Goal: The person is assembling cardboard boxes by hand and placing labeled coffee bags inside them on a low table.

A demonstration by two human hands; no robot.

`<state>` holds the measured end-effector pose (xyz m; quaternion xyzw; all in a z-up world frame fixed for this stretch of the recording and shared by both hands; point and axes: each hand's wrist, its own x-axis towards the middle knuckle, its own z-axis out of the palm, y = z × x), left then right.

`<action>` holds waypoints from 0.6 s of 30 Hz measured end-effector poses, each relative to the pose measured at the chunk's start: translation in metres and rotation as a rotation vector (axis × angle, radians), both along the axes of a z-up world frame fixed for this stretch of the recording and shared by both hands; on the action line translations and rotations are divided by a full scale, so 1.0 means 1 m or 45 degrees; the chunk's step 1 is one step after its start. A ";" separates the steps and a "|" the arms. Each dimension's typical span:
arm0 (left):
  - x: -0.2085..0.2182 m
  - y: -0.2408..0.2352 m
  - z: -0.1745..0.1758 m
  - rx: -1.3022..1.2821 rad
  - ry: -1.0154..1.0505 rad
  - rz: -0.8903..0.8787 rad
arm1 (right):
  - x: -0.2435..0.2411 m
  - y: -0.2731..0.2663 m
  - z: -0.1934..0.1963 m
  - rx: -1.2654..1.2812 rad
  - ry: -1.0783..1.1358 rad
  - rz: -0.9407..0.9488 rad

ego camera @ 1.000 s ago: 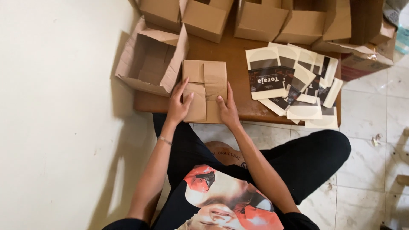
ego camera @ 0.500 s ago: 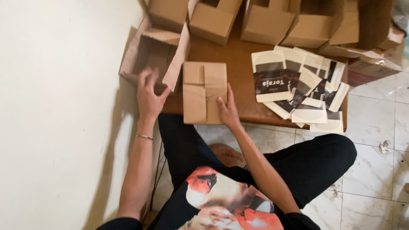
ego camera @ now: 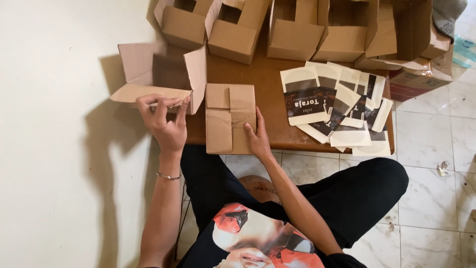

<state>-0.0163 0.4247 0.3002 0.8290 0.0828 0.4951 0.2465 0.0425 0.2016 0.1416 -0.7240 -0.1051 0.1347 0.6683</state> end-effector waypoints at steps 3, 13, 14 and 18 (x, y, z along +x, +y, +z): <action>-0.002 -0.015 0.015 0.123 -0.109 0.024 | -0.001 -0.002 0.004 0.011 0.049 -0.009; -0.022 -0.024 0.006 0.176 -0.304 0.008 | 0.004 0.005 0.040 -0.410 -0.517 -0.052; -0.024 -0.023 0.003 0.186 -0.356 -0.016 | 0.006 0.007 0.047 -0.304 -0.543 -0.034; -0.039 -0.030 -0.009 0.196 -0.363 0.021 | 0.021 0.022 0.060 0.314 0.328 0.428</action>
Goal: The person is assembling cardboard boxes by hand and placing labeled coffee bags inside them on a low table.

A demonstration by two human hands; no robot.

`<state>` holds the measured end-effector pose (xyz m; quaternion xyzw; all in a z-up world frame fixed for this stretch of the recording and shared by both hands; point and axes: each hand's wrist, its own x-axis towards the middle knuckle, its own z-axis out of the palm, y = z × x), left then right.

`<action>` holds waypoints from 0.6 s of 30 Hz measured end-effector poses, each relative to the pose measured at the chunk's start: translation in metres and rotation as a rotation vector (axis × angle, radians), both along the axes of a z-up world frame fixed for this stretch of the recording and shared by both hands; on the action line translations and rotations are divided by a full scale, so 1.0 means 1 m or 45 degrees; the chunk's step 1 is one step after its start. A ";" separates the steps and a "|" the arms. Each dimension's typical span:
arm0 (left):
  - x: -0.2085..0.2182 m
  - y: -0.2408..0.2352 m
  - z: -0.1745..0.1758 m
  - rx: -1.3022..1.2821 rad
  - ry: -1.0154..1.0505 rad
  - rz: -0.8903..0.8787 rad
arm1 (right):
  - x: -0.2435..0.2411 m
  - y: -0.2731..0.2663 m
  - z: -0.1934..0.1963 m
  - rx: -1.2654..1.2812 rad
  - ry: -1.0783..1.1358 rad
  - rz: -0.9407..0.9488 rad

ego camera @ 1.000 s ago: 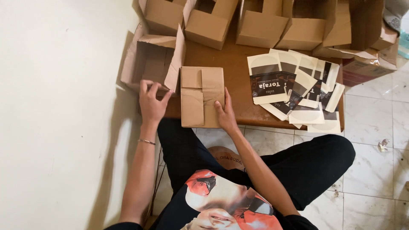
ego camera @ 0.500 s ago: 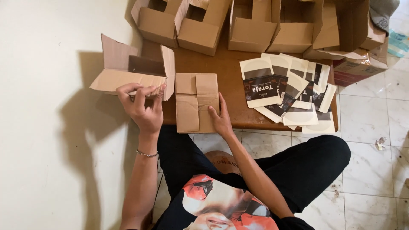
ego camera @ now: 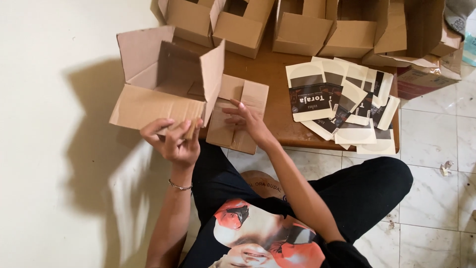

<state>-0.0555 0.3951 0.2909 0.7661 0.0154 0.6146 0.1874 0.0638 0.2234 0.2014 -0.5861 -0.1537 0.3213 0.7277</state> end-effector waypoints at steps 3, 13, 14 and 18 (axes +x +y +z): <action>-0.008 -0.012 0.000 0.023 -0.015 -0.002 | 0.007 0.015 0.005 0.164 0.355 0.199; -0.020 -0.053 -0.045 -0.065 0.177 -0.338 | 0.047 -0.031 -0.016 0.559 0.754 -0.199; -0.019 -0.060 -0.048 -0.123 0.202 -0.399 | 0.058 -0.044 -0.041 0.638 0.785 -0.203; -0.014 -0.083 -0.058 -0.175 0.287 -0.499 | 0.054 -0.085 -0.002 0.679 0.771 -0.334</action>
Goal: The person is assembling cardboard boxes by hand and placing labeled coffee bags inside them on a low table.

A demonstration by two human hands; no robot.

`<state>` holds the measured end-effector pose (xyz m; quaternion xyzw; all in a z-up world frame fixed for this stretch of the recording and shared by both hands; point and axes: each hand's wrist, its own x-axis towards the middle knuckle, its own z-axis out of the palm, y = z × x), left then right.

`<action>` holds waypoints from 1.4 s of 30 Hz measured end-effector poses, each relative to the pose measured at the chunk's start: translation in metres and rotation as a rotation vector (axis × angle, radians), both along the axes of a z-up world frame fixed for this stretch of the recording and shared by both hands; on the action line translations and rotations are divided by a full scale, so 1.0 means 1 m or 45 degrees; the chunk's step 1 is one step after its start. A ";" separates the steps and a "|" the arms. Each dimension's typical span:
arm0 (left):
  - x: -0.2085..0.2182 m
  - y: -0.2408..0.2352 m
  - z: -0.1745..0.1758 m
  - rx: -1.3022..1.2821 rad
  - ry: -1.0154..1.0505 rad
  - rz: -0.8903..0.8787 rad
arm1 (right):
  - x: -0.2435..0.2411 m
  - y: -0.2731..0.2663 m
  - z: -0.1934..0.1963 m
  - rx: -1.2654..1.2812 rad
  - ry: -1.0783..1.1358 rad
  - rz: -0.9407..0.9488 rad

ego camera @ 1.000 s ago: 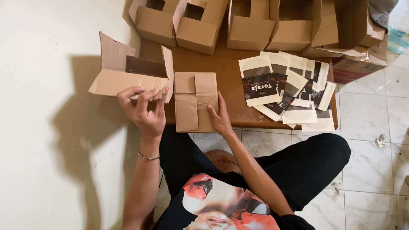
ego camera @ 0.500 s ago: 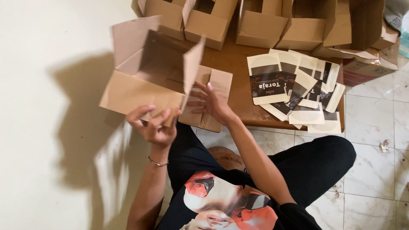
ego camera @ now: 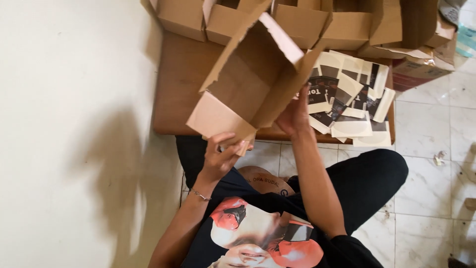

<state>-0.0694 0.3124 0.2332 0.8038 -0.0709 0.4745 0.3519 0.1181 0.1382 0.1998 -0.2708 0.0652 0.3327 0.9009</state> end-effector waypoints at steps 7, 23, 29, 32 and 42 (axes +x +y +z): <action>0.015 -0.040 0.002 0.167 0.266 -0.281 | -0.011 -0.061 0.022 -0.405 -0.402 -0.094; 0.023 -0.049 -0.001 0.278 0.481 -0.878 | 0.015 -0.128 -0.045 -0.864 -0.416 0.026; 0.027 0.012 -0.016 0.419 0.453 -0.022 | 0.017 -0.143 -0.051 -0.849 -0.232 -0.104; 0.025 0.029 -0.027 0.481 0.960 0.046 | -0.005 -0.102 0.020 -0.955 -0.287 -0.076; 0.037 0.036 -0.003 0.383 1.492 0.128 | -0.013 -0.071 0.024 -0.983 -0.316 -0.029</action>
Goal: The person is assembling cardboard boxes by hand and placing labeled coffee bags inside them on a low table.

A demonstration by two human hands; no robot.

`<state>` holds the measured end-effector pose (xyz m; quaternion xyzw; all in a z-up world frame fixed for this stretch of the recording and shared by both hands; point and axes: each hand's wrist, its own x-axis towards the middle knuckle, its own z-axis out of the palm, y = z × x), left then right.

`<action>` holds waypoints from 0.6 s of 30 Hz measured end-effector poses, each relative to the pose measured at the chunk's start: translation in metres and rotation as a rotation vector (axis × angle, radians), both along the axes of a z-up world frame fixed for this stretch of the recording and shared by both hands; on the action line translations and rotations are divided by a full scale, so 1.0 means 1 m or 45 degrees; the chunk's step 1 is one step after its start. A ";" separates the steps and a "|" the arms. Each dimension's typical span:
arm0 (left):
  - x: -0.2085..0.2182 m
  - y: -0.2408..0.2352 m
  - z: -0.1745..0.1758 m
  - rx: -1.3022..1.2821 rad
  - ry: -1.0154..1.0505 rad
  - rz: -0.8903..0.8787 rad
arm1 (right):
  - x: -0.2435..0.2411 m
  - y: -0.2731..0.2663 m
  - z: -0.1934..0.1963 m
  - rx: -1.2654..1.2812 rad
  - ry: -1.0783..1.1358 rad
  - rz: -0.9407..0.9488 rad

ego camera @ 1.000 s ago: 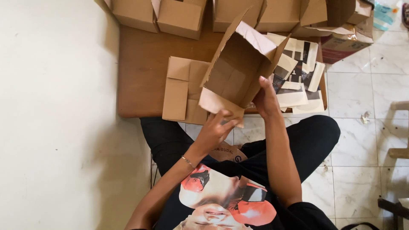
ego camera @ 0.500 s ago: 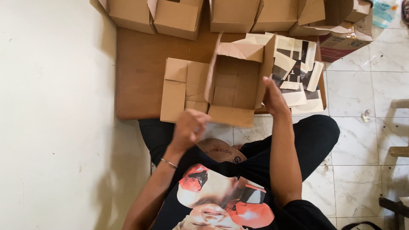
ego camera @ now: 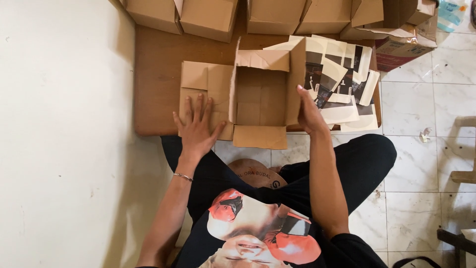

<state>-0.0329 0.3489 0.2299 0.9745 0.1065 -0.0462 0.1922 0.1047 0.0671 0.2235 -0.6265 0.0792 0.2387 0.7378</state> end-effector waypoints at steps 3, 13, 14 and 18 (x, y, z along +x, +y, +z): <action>0.001 0.010 0.013 -0.002 0.089 0.014 | -0.006 0.021 0.024 -0.046 0.076 0.119; 0.007 0.057 -0.004 0.051 0.062 0.129 | -0.006 0.060 -0.015 -0.075 0.014 0.245; 0.008 0.060 -0.007 0.072 0.049 0.149 | -0.008 0.065 -0.005 -0.119 -0.001 0.286; 0.020 0.063 -0.021 0.128 -0.137 0.132 | -0.004 0.060 -0.015 -0.129 -0.057 0.274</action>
